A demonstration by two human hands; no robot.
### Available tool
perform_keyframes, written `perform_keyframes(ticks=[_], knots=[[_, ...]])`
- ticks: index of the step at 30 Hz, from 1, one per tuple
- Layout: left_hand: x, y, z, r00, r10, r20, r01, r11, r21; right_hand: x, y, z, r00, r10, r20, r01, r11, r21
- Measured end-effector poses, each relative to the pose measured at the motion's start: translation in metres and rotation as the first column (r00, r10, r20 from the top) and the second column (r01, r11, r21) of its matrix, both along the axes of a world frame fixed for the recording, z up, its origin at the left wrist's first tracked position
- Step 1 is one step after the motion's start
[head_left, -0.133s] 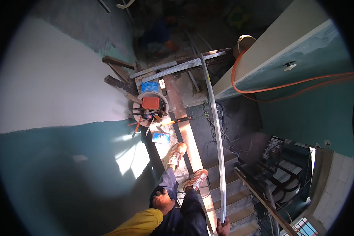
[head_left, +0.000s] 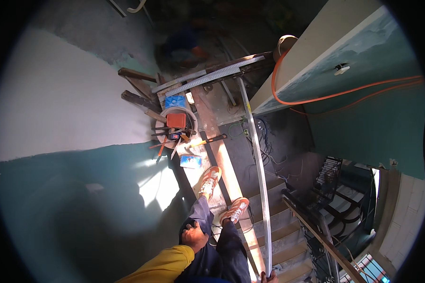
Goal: The person holds a long metal profile and uses tin snips to cut it into shorter pieces. The person repeatedly positions the snips along the profile and makes cuts while standing on a staircase in a construction area.
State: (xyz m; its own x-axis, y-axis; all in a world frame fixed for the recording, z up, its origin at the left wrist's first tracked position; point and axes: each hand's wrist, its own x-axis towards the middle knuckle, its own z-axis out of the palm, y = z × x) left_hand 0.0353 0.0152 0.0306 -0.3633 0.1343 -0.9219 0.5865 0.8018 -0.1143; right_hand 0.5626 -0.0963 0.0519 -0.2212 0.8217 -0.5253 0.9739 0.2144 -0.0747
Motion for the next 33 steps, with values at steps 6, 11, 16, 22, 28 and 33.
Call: perform_keyframes(ticks=[6, 11, 16, 22, 28, 33], knots=[[-0.004, 0.015, -0.003, 0.997, -0.075, 0.007, 0.075, 0.997, 0.004, -0.071, 0.048, 0.006, 0.829, -0.554, -0.081, 0.522, 0.817, -0.246], [0.000, -0.006, -0.012, 0.990, -0.115, -0.077, 0.122, 0.989, 0.090, -0.162, 0.173, -0.082, 0.868, -0.484, -0.114, 0.437, 0.852, -0.286], [-0.023, 0.006, -0.003, 0.995, -0.099, -0.015, 0.099, 0.991, 0.088, -0.276, 0.300, -0.221, 0.711, -0.535, -0.457, 0.386, 0.840, -0.382], [-0.044, 0.009, -0.003, 0.999, -0.019, 0.046, 0.015, 0.997, 0.074, -0.464, 0.482, -0.264, 0.547, -0.744, -0.384, 0.363, 0.624, -0.692], [-0.054, 0.005, -0.009, 1.000, 0.015, 0.015, -0.017, 0.988, 0.153, -0.546, 0.563, -0.318, 0.555, -0.782, -0.286, 0.447, 0.569, -0.690], [-0.055, 0.010, -0.009, 0.997, 0.066, 0.032, -0.068, 0.995, 0.069, -0.588, 0.582, -0.334, 0.489, -0.842, -0.227, 0.516, 0.489, -0.704]])
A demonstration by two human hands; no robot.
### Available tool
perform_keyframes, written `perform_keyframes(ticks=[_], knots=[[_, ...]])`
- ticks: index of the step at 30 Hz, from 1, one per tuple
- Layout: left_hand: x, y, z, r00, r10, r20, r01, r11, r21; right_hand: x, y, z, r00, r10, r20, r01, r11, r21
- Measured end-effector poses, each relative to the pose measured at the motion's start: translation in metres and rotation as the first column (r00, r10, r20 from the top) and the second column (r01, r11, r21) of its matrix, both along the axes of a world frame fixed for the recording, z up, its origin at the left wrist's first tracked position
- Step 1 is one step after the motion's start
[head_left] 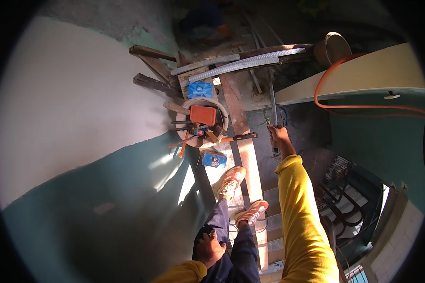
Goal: The person holds a long metal profile and uses tin snips to cut it into shorter pieces. The person repeatedly positions the snips along the profile and makes cuts while standing on a staircase in a construction area.
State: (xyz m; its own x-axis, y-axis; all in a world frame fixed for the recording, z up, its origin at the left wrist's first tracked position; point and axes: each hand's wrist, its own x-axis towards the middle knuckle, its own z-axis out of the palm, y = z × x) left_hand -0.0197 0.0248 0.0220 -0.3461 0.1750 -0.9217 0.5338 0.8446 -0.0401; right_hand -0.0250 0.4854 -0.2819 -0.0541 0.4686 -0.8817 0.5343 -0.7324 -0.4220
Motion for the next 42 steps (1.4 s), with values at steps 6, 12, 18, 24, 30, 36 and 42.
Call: perform_keyframes(ticks=[6, 12, 18, 24, 30, 36, 42], knots=[[-0.004, 0.006, -0.004, 1.000, 0.010, 0.030, -0.008, 0.997, -0.072, -0.008, 0.015, 0.004, 0.996, 0.094, 0.005, -0.094, 0.996, -0.010], [-0.010, 0.014, 0.000, 0.999, -0.015, 0.037, 0.017, 0.998, -0.064, 0.001, 0.010, -0.002, 0.980, 0.178, 0.094, -0.183, 0.982, 0.050], [-0.011, 0.015, -0.001, 0.999, -0.039, 0.013, 0.039, 0.999, -0.022, 0.003, 0.008, -0.009, 0.970, 0.223, 0.093, -0.231, 0.968, 0.094], [-0.006, 0.010, -0.003, 0.998, -0.058, -0.019, 0.058, 0.998, 0.007, -0.003, 0.011, -0.012, 0.975, 0.215, 0.047, -0.219, 0.972, 0.091], [-0.005, 0.009, -0.005, 0.999, -0.046, -0.013, 0.046, 0.999, 0.022, 0.001, 0.013, -0.007, 0.987, 0.155, 0.042, -0.157, 0.985, 0.065], [-0.002, 0.012, -0.006, 0.998, -0.049, -0.026, 0.049, 0.999, 0.018, 0.046, -0.051, 0.011, 0.993, 0.003, -0.121, 0.005, 0.998, 0.062], [-0.001, 0.016, 0.000, 0.997, -0.055, -0.049, 0.057, 0.997, 0.046, 0.125, -0.169, 0.068, 0.998, -0.054, -0.022, 0.055, 0.997, 0.055]])
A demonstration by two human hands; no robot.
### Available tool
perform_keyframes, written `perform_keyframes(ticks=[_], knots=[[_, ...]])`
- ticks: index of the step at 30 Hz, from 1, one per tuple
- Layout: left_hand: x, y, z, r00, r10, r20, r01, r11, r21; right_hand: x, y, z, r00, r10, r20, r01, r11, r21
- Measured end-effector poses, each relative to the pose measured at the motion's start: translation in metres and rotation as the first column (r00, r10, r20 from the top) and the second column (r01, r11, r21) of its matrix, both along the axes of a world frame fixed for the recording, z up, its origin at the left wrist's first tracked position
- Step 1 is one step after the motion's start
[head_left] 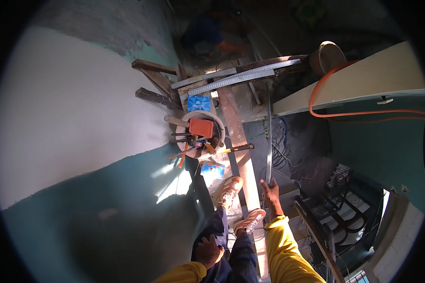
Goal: The person holds a long metal profile and uses tin snips to cut it into shorter pieces. The person repeatedly positions the snips along the profile and makes cuts while standing on a staircase in a construction area.
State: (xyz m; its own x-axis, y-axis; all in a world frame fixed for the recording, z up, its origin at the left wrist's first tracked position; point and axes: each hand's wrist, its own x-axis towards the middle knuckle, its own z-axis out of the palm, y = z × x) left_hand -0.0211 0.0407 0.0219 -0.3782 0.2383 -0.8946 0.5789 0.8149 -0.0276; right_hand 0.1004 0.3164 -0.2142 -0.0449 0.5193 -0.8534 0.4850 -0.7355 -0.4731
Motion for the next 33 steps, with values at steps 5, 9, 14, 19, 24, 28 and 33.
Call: perform_keyframes(ticks=[5, 9, 14, 19, 24, 28, 33], knots=[[0.004, 0.006, 0.004, 0.999, 0.029, 0.015, -0.028, 0.999, -0.035, 0.086, -0.090, 0.039, 0.997, 0.067, -0.043, -0.068, 0.997, -0.022], [0.019, -0.009, -0.006, 1.000, 0.015, 0.023, -0.013, 0.997, -0.077, 0.119, -0.133, 0.106, 0.987, -0.130, -0.095, 0.115, 0.981, -0.154], [0.027, -0.009, -0.001, 0.998, 0.042, 0.041, -0.039, 0.996, -0.080, 0.168, -0.172, 0.157, 0.999, -0.045, 0.008, 0.046, 0.971, -0.235], [0.043, -0.031, -0.013, 0.995, 0.058, 0.085, -0.053, 0.997, -0.062, 0.220, -0.209, 0.183, 0.992, 0.037, 0.123, 0.016, 0.912, -0.409], [0.050, -0.019, 0.003, 0.995, 0.070, 0.069, -0.064, 0.995, -0.078, 0.282, -0.252, 0.201, 0.934, 0.022, -0.357, -0.148, 0.933, -0.327], [0.058, -0.025, -0.003, 0.998, 0.042, 0.052, -0.039, 0.998, -0.048, 0.282, -0.260, 0.226, 0.936, -0.151, -0.317, -0.070, 0.805, -0.590], [0.066, -0.039, -0.021, 0.999, 0.019, 0.027, -0.019, 1.000, -0.009, 0.258, -0.251, 0.267, 0.890, 0.116, -0.442, -0.258, 0.926, -0.277]])
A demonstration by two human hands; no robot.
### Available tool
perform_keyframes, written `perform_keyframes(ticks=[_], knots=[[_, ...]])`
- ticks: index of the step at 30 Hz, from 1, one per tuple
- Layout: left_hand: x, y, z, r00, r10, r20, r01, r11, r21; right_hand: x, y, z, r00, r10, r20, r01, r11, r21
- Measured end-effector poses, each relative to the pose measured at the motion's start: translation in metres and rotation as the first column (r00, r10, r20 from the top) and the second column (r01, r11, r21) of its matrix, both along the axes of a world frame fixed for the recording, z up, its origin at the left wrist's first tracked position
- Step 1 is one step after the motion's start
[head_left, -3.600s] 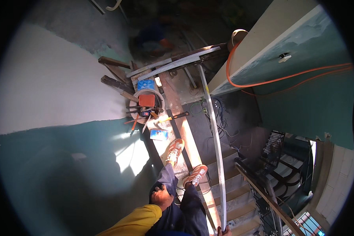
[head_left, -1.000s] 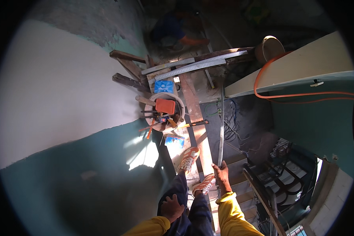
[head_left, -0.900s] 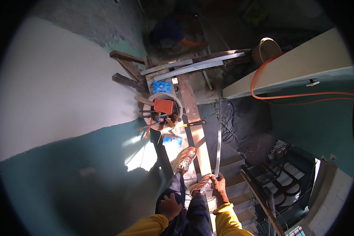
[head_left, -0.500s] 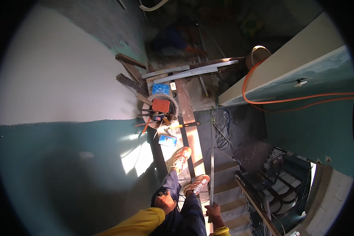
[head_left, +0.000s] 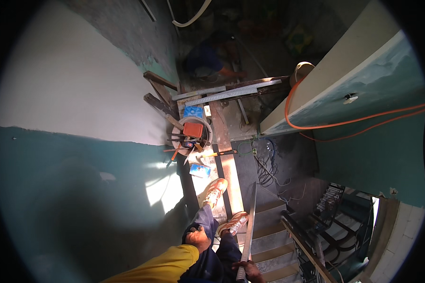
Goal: The person holds a long metal profile and uses tin snips to cut it into shorter pieces. The person repeatedly positions the snips along the profile and makes cuts while standing on a staircase in a construction area.
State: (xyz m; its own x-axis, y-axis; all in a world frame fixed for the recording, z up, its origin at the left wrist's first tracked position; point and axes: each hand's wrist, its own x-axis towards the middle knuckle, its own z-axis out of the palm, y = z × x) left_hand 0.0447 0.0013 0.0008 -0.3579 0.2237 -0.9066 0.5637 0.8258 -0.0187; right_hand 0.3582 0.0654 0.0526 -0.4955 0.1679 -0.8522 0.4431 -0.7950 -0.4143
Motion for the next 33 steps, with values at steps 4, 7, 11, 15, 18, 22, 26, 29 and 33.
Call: perform_keyframes(ticks=[4, 7, 11, 15, 18, 22, 26, 29, 33], knots=[[-0.001, 0.012, 0.013, 1.000, -0.012, -0.026, 0.011, 1.000, -0.019, 0.013, -0.017, -0.018, 0.989, 0.143, 0.048, -0.148, 0.983, 0.105], [0.008, 0.007, 0.011, 0.997, -0.021, -0.075, 0.018, 0.999, -0.042, 0.034, -0.042, -0.038, 0.954, 0.299, -0.027, -0.254, 0.852, 0.457], [0.005, 0.008, 0.007, 0.997, -0.046, -0.059, 0.044, 0.998, -0.040, 0.012, -0.035, -0.021, 0.979, 0.195, -0.051, -0.166, 0.923, 0.346], [0.005, 0.014, 0.012, 0.996, -0.061, -0.069, 0.057, 0.997, -0.057, 0.030, -0.055, -0.046, 0.917, 0.397, -0.044, -0.330, 0.813, 0.479], [0.008, 0.008, 0.006, 0.993, -0.072, -0.094, 0.069, 0.997, -0.036, 0.034, -0.064, -0.052, 0.885, 0.462, 0.052, -0.419, 0.744, 0.521], [0.008, 0.012, 0.007, 0.990, -0.093, -0.109, 0.091, 0.996, -0.025, 0.031, -0.062, -0.051, 0.884, 0.466, 0.039, -0.382, 0.672, 0.635], [0.003, 0.014, 0.009, 0.993, -0.103, -0.065, 0.101, 0.994, -0.034, 0.033, -0.064, -0.049, 0.852, 0.520, 0.058, -0.317, 0.426, 0.847], [0.002, 0.015, 0.012, 0.993, -0.105, -0.054, 0.104, 0.994, -0.023, 0.035, -0.066, -0.055, 0.916, 0.400, -0.032, -0.275, 0.684, 0.676], [0.008, 0.004, 0.001, 0.993, -0.072, -0.088, 0.073, 0.997, -0.001, 0.038, -0.070, -0.060, 0.914, 0.405, -0.018, -0.293, 0.690, 0.662]])
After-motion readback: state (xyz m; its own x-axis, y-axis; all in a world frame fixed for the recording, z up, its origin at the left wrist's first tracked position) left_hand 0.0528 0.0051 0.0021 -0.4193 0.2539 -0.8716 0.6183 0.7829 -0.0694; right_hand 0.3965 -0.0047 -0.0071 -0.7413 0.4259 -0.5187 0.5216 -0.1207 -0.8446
